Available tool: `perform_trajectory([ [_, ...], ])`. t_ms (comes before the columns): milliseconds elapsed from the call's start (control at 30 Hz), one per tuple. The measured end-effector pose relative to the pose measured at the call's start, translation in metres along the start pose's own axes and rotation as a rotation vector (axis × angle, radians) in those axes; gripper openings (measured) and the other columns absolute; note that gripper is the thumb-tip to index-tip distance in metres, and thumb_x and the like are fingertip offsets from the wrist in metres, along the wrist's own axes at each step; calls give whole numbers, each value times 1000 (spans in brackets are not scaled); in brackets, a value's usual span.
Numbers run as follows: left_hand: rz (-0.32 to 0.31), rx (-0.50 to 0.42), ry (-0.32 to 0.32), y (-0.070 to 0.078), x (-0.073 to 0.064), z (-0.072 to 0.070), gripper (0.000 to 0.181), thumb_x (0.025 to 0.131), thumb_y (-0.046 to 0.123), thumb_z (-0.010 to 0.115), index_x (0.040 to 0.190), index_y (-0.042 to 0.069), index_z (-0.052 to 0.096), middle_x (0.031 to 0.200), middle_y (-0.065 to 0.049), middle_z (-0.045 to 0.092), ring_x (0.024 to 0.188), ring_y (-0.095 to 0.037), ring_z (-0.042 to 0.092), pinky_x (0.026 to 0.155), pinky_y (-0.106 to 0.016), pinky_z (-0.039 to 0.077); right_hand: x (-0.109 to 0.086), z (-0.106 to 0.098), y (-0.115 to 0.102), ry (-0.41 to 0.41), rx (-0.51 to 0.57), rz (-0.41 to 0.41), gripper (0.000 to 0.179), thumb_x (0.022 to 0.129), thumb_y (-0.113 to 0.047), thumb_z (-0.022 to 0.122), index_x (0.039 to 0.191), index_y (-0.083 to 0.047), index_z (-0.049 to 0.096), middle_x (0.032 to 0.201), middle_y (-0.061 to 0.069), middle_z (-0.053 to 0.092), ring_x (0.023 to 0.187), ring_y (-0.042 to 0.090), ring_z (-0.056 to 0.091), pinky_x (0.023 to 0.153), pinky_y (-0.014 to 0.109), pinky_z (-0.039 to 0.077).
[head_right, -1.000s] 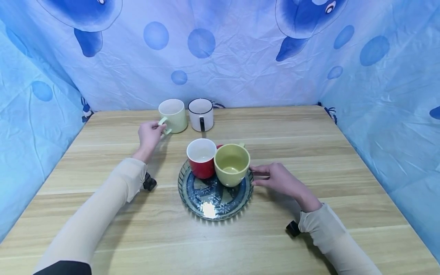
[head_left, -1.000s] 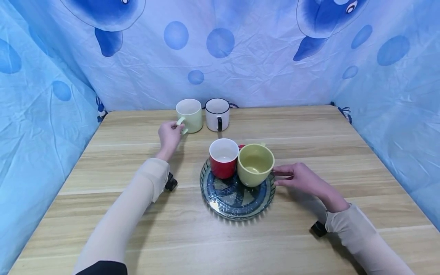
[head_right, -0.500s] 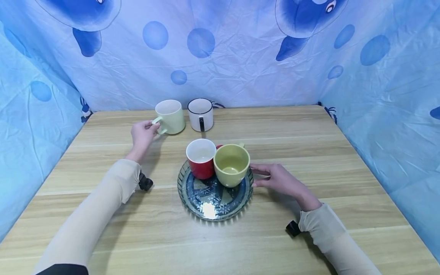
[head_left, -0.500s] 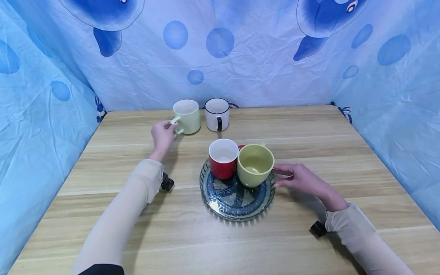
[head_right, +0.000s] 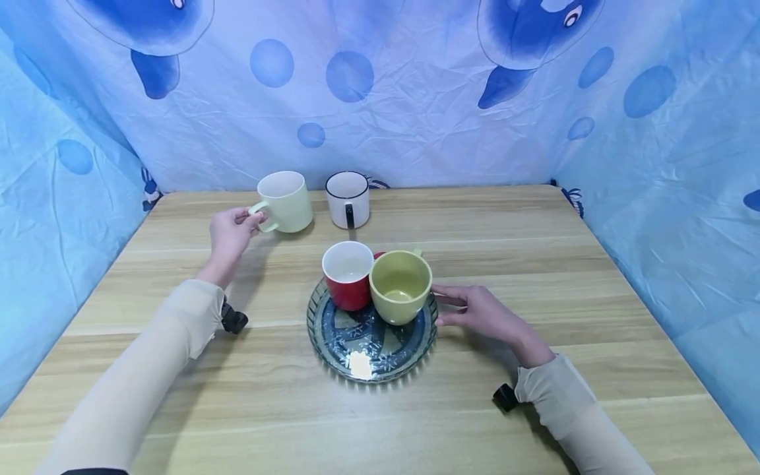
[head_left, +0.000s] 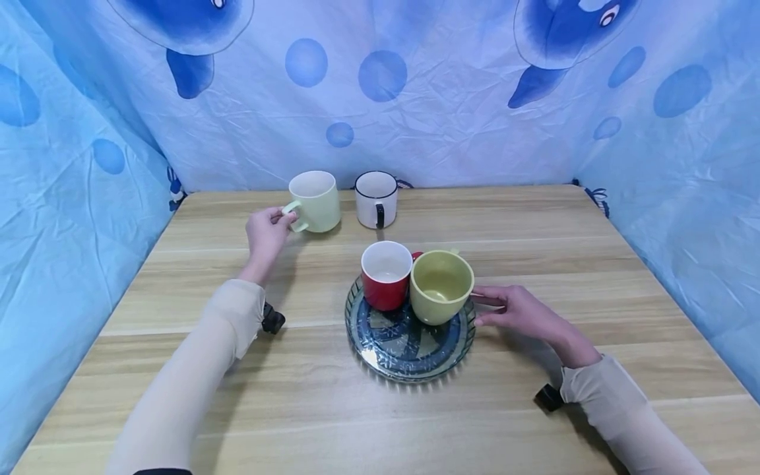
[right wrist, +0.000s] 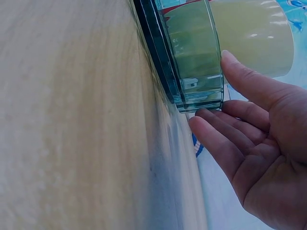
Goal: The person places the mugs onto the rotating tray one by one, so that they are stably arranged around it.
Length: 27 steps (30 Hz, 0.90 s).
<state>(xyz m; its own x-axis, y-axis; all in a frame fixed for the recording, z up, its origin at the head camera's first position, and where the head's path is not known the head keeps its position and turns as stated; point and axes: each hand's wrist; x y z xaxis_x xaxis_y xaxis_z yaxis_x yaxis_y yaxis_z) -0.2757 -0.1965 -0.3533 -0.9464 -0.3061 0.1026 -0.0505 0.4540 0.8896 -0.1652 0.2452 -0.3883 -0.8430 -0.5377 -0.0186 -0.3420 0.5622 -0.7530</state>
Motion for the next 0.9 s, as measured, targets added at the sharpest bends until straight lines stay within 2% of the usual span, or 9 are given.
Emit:
perform_trajectory([
  [200, 41, 37, 3, -1, -3, -14, 31, 95, 19, 63, 117, -2, 68, 115, -20, 69, 85, -12, 66, 61, -4, 48, 1, 1, 2, 3, 2, 10, 62, 84, -19, 74, 136, 5, 50, 133, 22, 57, 121, 36, 59, 101, 42, 48],
  [333, 66, 44, -5, 2, -8, -23, 32, 94, 21, 64, 117, -1, 68, 116, -20, 69, 80, 0, 63, 63, -4, 49, 1, 1, 3, -2, 19, 16, 63, 84, -19, 74, 136, 5, 49, 134, 23, 57, 121, 37, 58, 101, 42, 48],
  [667, 102, 4, -51, 18, -36, -42, 33, 94, 19, 63, 118, -4, 67, 113, -20, 67, 75, 13, 61, 67, -6, 53, 1, 1, 4, 4, 15, 22, 63, 83, -19, 75, 136, 5, 50, 133, 23, 57, 122, 37, 58, 101, 42, 48],
  [900, 149, 14, -84, 25, -54, -52, 32, 95, 19, 62, 119, -3, 67, 112, -21, 66, 71, 13, 60, 66, -8, 54, 1, 1, 6, 3, 18, 18, 63, 84, -20, 74, 136, 5, 50, 133, 23, 57, 122, 37, 58, 102, 42, 48],
])
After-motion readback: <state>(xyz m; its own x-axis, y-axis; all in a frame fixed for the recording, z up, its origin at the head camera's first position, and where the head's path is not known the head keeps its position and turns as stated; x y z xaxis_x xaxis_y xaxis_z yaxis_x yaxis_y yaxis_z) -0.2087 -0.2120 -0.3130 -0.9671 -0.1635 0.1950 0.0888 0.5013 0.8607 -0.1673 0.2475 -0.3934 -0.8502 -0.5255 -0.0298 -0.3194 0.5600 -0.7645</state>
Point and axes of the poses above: each hand's wrist, its own x-axis towards the middle knuckle, its own z-axis out of the palm, y = z × x
